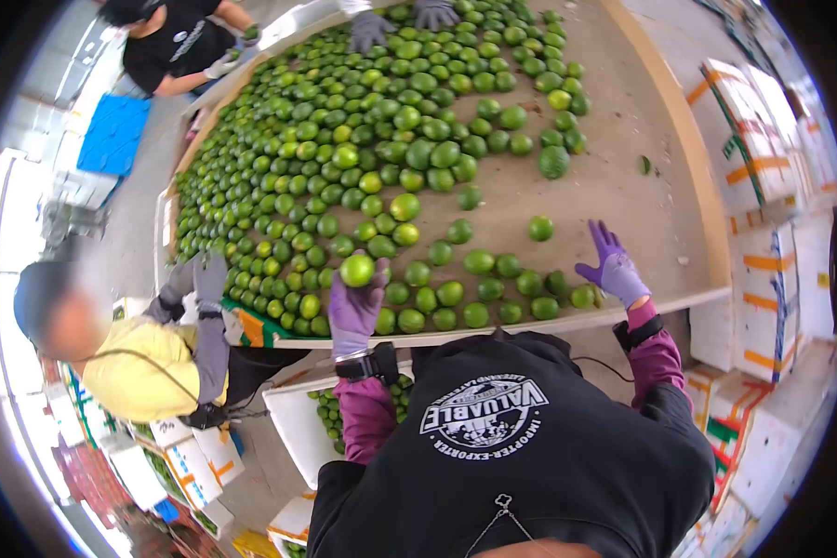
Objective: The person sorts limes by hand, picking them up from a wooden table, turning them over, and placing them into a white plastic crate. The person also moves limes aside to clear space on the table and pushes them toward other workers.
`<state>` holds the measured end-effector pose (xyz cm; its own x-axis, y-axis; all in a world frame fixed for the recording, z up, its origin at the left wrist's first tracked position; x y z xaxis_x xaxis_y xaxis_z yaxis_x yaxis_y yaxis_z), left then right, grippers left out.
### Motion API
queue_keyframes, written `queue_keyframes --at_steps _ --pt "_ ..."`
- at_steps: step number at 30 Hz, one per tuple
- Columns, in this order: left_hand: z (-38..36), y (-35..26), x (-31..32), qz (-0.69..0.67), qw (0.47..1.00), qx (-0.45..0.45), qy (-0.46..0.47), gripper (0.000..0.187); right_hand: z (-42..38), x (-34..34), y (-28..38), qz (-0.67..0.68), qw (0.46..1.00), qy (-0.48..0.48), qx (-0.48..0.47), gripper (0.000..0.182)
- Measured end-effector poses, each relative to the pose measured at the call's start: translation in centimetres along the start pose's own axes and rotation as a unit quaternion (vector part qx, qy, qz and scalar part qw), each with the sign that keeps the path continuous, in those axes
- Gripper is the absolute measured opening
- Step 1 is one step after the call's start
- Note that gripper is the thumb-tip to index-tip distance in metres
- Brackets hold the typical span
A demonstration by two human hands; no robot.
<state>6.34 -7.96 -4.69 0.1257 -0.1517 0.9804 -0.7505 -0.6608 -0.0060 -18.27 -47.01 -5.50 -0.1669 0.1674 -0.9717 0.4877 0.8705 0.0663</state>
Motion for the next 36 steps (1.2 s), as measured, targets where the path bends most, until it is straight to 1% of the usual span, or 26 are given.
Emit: queue_keyframes --at_steps 1,3,4,5,6,8,10,11,12,14,15,17,18,20,21,23,24,25,26,27,29,31,32,34,35,36 --pt "-0.1 -0.4 -1.5 0.030 0.999 0.009 -0.020 0.059 -1.2 -0.4 -1.5 -0.005 1.000 0.006 0.019 0.090" --pt "-1.2 -2.1 -6.3 0.153 0.966 0.062 -0.199 0.066 -4.3 2.3 -5.9 -0.036 0.967 0.190 0.165 0.095" --pt "-1.8 -2.1 -7.3 0.186 0.941 0.087 -0.269 0.065 -5.1 4.8 -6.2 -0.004 0.963 0.221 0.155 0.085" --pt "-2.7 -2.4 -8.0 0.220 0.908 0.116 -0.337 0.065 -5.4 7.0 -6.0 -0.003 0.962 0.222 0.160 0.085" --pt "-2.5 -1.8 -9.2 0.219 0.909 0.114 -0.337 0.065 -5.0 8.0 -4.7 -0.006 0.965 0.206 0.163 0.081" --pt "-2.0 -3.1 -8.4 0.512 0.791 0.228 -0.243 0.061 -3.4 8.6 -1.5 0.025 0.979 0.155 0.128 0.072" --pt "1.3 3.1 -0.6 0.757 0.631 0.114 -0.126 0.056 -1.1 5.7 3.8 0.151 0.982 0.111 0.035 0.064" --pt "2.5 6.3 -0.7 0.774 0.628 0.063 -0.060 0.055 0.0 2.8 6.5 0.240 0.965 0.103 -0.020 0.061" --pt "3.4 9.6 -1.0 0.785 0.620 0.013 0.007 0.054 1.2 2.8 7.0 0.243 0.965 0.101 -0.023 0.061" --pt "4.8 15.6 0.8 0.822 0.541 0.032 0.174 0.055 3.4 2.4 8.9 0.272 0.953 0.094 -0.094 0.053" --pt "5.7 17.0 0.9 0.824 0.539 0.032 0.173 0.055 3.9 1.2 9.3 0.274 0.952 0.093 -0.095 0.053" --pt "6.9 20.7 1.0 0.919 0.299 0.037 0.254 0.052 4.1 -1.1 8.2 0.248 0.961 0.117 -0.025 0.049" --pt "8.4 20.9 0.7 0.917 0.300 0.037 0.261 0.052 4.3 -1.5 7.3 0.223 0.971 0.077 -0.032 0.050" --pt "11.6 20.1 -2.9 0.890 0.416 -0.085 0.168 0.051 3.3 -0.6 4.9 0.203 0.978 0.042 -0.026 0.051" --pt "11.7 19.9 -2.7 0.888 0.416 -0.085 0.175 0.051 2.7 -0.9 3.8 0.183 0.983 0.008 -0.028 0.051" --pt "11.6 17.4 -4.2 0.676 0.711 -0.189 0.040 0.050 0.5 -1.0 2.3 0.225 0.974 0.025 -0.013 0.052" --pt "11.2 16.6 -4.0 0.678 0.708 -0.191 0.042 0.050 -0.5 -0.5 2.4 0.268 0.962 0.049 -0.005 0.053" --pt "10.5 15.8 -3.3 0.588 0.784 -0.193 0.042 0.054 -0.8 -0.1 2.8 0.272 0.961 0.048 -0.005 0.053" --pt "10.0 15.2 -2.7 0.491 0.849 -0.190 0.039 0.058 -1.0 -0.6 4.2 0.233 0.971 0.007 -0.055 0.055" --pt "9.6 14.7 -2.6 0.495 0.847 -0.190 0.034 0.058 -1.2 -1.2 5.9 0.195 0.975 -0.033 -0.105 0.056" --pt "8.6 15.0 -1.7 0.374 0.899 -0.223 0.045 0.061 0.3 -1.6 9.4 0.169 0.976 -0.018 -0.135 0.058" --pt "8.2 15.1 -1.4 0.361 0.906 -0.208 0.070 0.061 1.2 -2.3 14.4 0.024 0.962 -0.081 -0.261 0.062" --pt "7.9 15.1 -1.7 0.345 0.913 -0.211 0.062 0.061 2.4 -2.0 15.5 0.023 0.960 -0.085 -0.265 0.062" --pt "6.8 15.6 0.7 0.287 0.930 -0.214 0.083 0.061 3.8 2.5 18.5 -0.097 0.931 0.075 -0.344 0.057" --pt "6.4 15.1 1.4 0.291 0.930 -0.208 0.086 0.061 4.3 2.5 18.5 -0.099 0.930 0.069 -0.348 0.057" --pt "6.2 14.2 1.5 0.260 0.943 -0.197 0.062 0.064 5.4 1.6 17.5 0.059 0.952 0.082 -0.290 0.056"
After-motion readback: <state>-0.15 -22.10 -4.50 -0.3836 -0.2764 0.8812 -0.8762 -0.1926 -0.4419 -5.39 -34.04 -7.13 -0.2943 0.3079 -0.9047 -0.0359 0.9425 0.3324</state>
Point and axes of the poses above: each hand's wrist, its own z-axis towards the middle knuckle, its own x-axis out of the palm, y = z × x, the point moved 10 cm from there along z, towards the middle knuckle, and after that the axes turned 13 degrees about -z, right-handed, at the moved point
